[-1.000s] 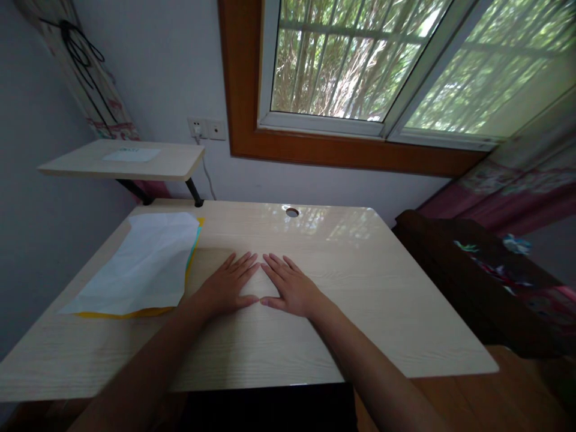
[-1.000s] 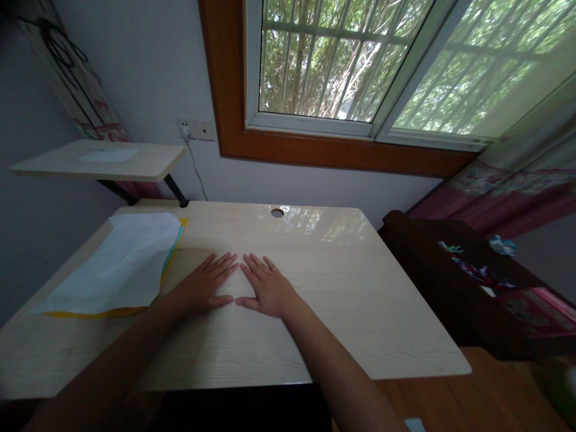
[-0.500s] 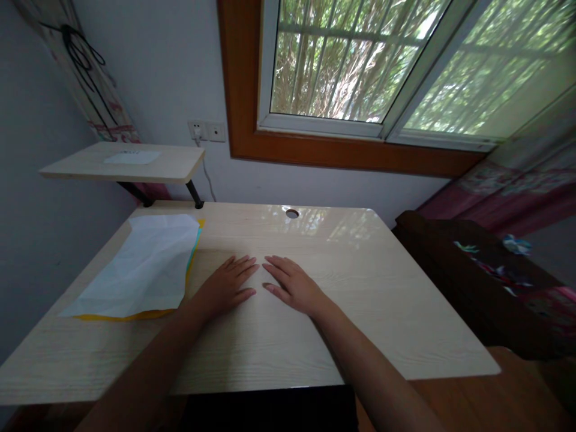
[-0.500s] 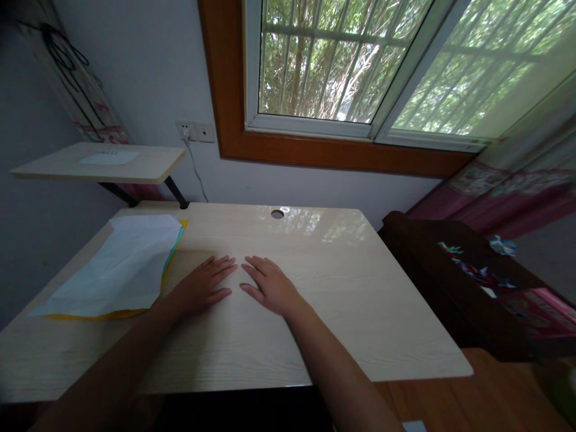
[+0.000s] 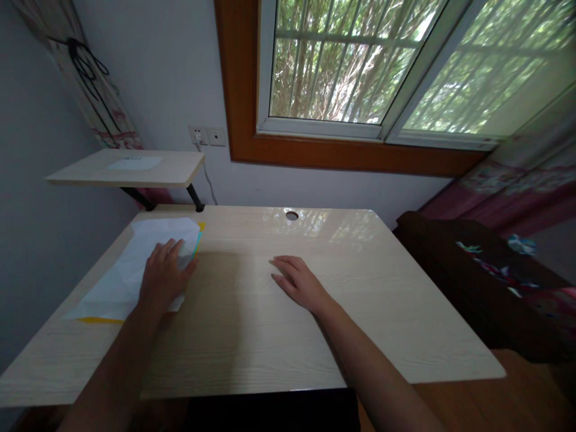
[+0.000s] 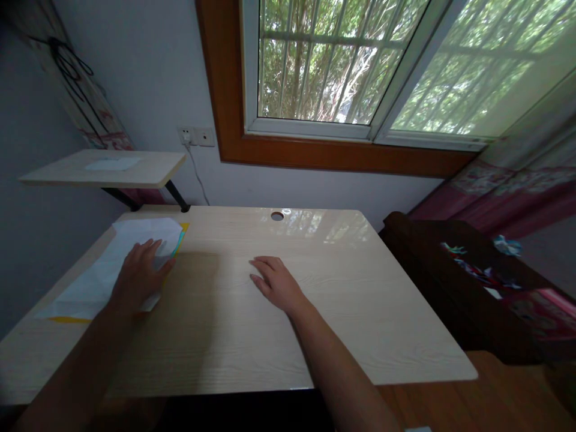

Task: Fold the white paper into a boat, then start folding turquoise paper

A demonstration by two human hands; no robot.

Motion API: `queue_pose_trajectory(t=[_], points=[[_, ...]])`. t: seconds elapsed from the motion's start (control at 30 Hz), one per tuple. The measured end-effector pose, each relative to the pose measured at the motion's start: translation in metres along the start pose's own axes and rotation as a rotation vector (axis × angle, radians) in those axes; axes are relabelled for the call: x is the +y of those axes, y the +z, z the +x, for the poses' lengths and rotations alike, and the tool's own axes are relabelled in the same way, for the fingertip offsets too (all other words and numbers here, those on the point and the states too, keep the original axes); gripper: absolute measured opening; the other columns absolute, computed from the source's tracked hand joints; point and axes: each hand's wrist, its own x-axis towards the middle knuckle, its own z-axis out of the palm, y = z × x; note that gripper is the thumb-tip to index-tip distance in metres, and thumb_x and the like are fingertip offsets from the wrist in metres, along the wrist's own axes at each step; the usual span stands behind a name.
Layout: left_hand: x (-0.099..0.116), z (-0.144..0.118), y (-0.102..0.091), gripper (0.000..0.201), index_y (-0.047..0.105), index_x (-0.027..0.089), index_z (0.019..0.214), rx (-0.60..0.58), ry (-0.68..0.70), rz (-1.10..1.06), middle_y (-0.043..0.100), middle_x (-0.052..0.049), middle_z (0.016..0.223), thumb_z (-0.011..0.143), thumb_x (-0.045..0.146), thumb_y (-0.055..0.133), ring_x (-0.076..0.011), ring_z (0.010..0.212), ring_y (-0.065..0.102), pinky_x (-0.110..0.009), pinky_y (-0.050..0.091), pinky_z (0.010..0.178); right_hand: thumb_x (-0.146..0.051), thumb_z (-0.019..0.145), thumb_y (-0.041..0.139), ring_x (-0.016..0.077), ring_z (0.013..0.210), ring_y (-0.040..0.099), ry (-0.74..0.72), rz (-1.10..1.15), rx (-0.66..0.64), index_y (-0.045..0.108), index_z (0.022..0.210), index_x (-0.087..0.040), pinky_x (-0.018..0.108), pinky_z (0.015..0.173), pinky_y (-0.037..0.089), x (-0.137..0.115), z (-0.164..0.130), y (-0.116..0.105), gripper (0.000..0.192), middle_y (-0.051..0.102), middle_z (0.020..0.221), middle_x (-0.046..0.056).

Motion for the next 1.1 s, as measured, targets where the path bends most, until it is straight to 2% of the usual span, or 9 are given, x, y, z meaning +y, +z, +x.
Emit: queue_pose_trajectory(t=[0.07, 0.23, 0.53, 0.67, 0.73, 0.8, 0.93, 1.03, 1.1], points=[[-0.003, -0.005, 0.007, 0.072, 0.043, 0.011, 0.147, -0.060, -0.042, 0.018, 0.042, -0.018, 0.154, 0.091, 0.057, 0.044, -0.0394, 0.147, 0.028, -0.052, 0.027, 0.118, -0.033, 0.098, 0.056, 0.0265, 0.123, 0.056, -0.004, -0.001, -0.001, 0.055, 0.139, -0.028, 0.048, 0.106, 0.048, 0.000, 0.000, 0.000, 0.041, 0.061, 0.131, 0.012], [0.001, -0.012, 0.013, 0.071, 0.037, 0.010, 0.150, -0.092, -0.054, 0.035, 0.041, -0.019, 0.155, 0.092, 0.051, 0.045, -0.0377, 0.144, 0.033, -0.050, 0.028, 0.117, -0.033, 0.098, 0.056, 0.0272, 0.121, 0.056, -0.005, 0.000, -0.013, 0.056, 0.137, -0.027, 0.049, 0.105, 0.048, 0.000, 0.000, 0.000, 0.040, 0.062, 0.130, 0.012], [-0.010, -0.012, 0.020, 0.065, 0.041, 0.009, 0.147, -0.107, -0.072, -0.015, 0.046, -0.021, 0.150, 0.095, 0.046, 0.042, -0.0343, 0.141, 0.039, -0.051, 0.030, 0.116, -0.034, 0.098, 0.056, 0.0281, 0.120, 0.056, -0.017, 0.000, -0.018, 0.059, 0.136, -0.029, 0.051, 0.104, 0.047, 0.004, -0.001, 0.002, 0.038, 0.063, 0.127, 0.011], [-0.009, -0.013, 0.020, 0.062, 0.045, 0.006, 0.144, -0.138, -0.091, -0.022, 0.044, -0.021, 0.152, 0.097, 0.045, 0.037, -0.0344, 0.144, 0.036, -0.053, 0.029, 0.117, -0.033, 0.097, 0.057, 0.0276, 0.120, 0.056, -0.028, 0.008, -0.023, 0.060, 0.134, -0.028, 0.050, 0.104, 0.047, 0.006, -0.001, 0.002, 0.037, 0.064, 0.126, 0.011], [-0.007, -0.014, 0.018, 0.057, 0.049, 0.007, 0.142, -0.151, -0.092, -0.019, 0.045, -0.021, 0.153, 0.098, 0.041, 0.036, -0.0339, 0.145, 0.035, -0.055, 0.028, 0.117, -0.033, 0.098, 0.056, 0.0270, 0.119, 0.056, -0.031, 0.010, -0.023, 0.061, 0.133, -0.027, 0.050, 0.104, 0.047, 0.006, 0.000, 0.003, 0.036, 0.064, 0.126, 0.011], [-0.004, -0.015, 0.013, 0.052, 0.053, 0.009, 0.139, -0.147, -0.085, -0.020, 0.049, -0.020, 0.150, 0.097, 0.036, 0.038, -0.0329, 0.141, 0.042, -0.055, 0.032, 0.114, -0.033, 0.098, 0.056, 0.0268, 0.119, 0.056, -0.033, 0.015, -0.016, 0.061, 0.132, -0.026, 0.049, 0.104, 0.047, 0.006, 0.000, 0.003, 0.035, 0.064, 0.126, 0.011], [0.004, -0.018, -0.005, 0.041, 0.064, 0.022, 0.129, -0.108, -0.125, -0.018, 0.066, -0.013, 0.132, 0.094, 0.034, 0.046, -0.0310, 0.116, 0.063, -0.048, 0.048, 0.096, -0.033, 0.098, 0.056, 0.0269, 0.119, 0.056, -0.037, 0.027, -0.003, 0.061, 0.132, -0.027, 0.050, 0.103, 0.048, 0.006, 0.000, 0.003, 0.035, 0.064, 0.125, 0.011], [0.012, -0.020, -0.021, 0.038, 0.068, 0.026, 0.122, -0.106, -0.137, 0.001, 0.071, -0.011, 0.121, 0.094, 0.036, 0.045, -0.0315, 0.101, 0.068, -0.045, 0.051, 0.081, -0.033, 0.098, 0.056, 0.0267, 0.118, 0.056, -0.029, 0.033, -0.001, 0.062, 0.131, -0.027, 0.049, 0.103, 0.048, 0.006, 0.000, 0.003, 0.034, 0.064, 0.125, 0.011], [0.017, -0.021, -0.031, 0.036, 0.071, 0.026, 0.118, -0.082, -0.153, 0.018, 0.073, -0.011, 0.115, 0.094, 0.036, 0.046, -0.0320, 0.095, 0.069, -0.045, 0.051, 0.077, -0.033, 0.098, 0.056, 0.0262, 0.119, 0.056, -0.024, 0.037, 0.001, 0.062, 0.132, -0.028, 0.048, 0.103, 0.048, 0.007, -0.001, 0.003, 0.035, 0.064, 0.125, 0.010]])
